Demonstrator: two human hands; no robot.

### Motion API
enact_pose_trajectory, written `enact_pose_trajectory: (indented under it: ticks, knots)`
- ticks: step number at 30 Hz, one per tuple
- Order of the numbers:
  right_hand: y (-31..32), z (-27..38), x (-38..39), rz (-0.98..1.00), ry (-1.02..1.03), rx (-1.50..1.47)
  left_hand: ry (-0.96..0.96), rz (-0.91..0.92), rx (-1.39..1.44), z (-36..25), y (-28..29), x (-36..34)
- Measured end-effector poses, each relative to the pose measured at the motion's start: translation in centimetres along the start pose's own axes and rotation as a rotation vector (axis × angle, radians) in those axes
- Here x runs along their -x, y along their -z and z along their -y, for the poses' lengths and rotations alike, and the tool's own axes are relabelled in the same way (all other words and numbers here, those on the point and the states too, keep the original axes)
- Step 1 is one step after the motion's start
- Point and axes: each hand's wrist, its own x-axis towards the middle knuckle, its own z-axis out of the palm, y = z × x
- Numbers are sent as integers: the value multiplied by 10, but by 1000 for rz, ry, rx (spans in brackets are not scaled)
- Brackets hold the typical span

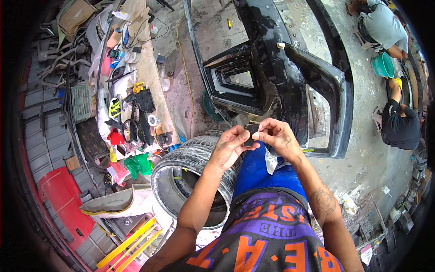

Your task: Preparing or cleaning an automotive bumper panel for repair or painting.

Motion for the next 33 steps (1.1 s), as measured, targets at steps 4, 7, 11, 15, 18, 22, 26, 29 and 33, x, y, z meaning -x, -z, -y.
enact_pose_trajectory:
  ticks: [4,7,11,15,18,22,26,29,33]
  knots:
    - [11,-5,-4,151,-50,-11,-25,14,-21,-1,3,0]
    - [8,26,-14,39,122,166,-146,-29,-64,0,19,1]
    - [54,83,-62,-384,841,979,-225,-138,-140,-12,35,2]
    - [89,131,-111,-441,841,1424,-265,-226,-167,-22,49,5]
    - [104,138,-132,-299,771,1486,-287,-270,-189,-27,58,14]
    - [113,142,-140,-182,700,1494,-317,-331,-183,-28,69,24]
    - [107,144,-144,-220,638,1410,-338,-376,-145,-26,78,33]
    - [91,144,-150,-197,619,1394,-375,-397,-108,-27,85,41]
    - [4,92,-166,-132,750,1445,-380,-424,-88,-31,92,48]
